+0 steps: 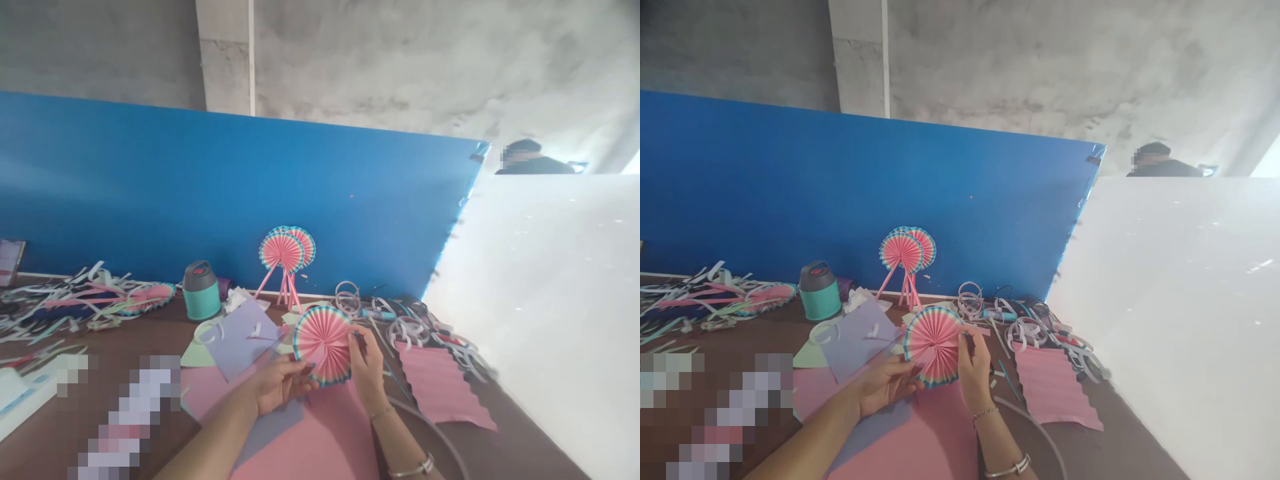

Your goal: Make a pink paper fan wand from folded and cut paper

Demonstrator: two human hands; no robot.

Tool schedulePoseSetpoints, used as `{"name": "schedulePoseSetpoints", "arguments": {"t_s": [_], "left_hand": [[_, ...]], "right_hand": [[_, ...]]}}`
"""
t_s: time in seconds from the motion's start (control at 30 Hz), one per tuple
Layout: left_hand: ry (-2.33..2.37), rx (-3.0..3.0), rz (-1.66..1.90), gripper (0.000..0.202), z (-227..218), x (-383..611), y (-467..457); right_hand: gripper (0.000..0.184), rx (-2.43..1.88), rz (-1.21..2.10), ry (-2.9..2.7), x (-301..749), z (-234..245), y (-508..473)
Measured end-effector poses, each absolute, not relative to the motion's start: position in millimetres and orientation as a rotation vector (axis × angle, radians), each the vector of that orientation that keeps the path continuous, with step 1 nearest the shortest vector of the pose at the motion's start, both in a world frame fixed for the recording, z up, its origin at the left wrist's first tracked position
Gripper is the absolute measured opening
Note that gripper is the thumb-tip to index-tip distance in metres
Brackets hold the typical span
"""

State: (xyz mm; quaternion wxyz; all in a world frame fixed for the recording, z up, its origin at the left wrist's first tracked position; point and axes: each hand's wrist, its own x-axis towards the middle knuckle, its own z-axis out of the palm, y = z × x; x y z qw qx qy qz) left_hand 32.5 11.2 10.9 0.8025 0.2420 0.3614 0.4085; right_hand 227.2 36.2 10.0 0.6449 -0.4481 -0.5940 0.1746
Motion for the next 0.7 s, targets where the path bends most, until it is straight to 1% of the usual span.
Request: {"name": "schedulePoseSetpoints", "arguments": {"t_s": [0.23,0.37,0.43,0.5,0.6,0.7], "left_hand": [[0.821,0.587,0.878,0.014,11.8,30.0,14.1],[0.794,0.563,0.91,0.016,11.3,28.2,15.3],[0.789,0.533,0.918,0.015,10.1,27.7,16.2],[0.803,0.501,0.928,0.012,9.0,27.1,17.4],[0.812,0.451,0.962,0.01,9.2,26.7,19.1],[0.793,0.401,1.019,0.01,11.6,27.9,18.7]], "right_hand": [[0.022,-1.018,0.431,-1.32,228.4,7.9,38.5],[0.025,-1.014,0.454,-1.268,227.2,9.0,38.5],[0.029,-1.011,0.489,-1.228,226.4,10.9,37.5],[0.039,-1.002,0.592,-1.179,225.8,13.2,35.9],[0.052,-0.997,0.828,-1.081,225.2,15.4,33.9],[0.05,-0.952,1.072,-1.074,223.1,14.9,33.4]]}}
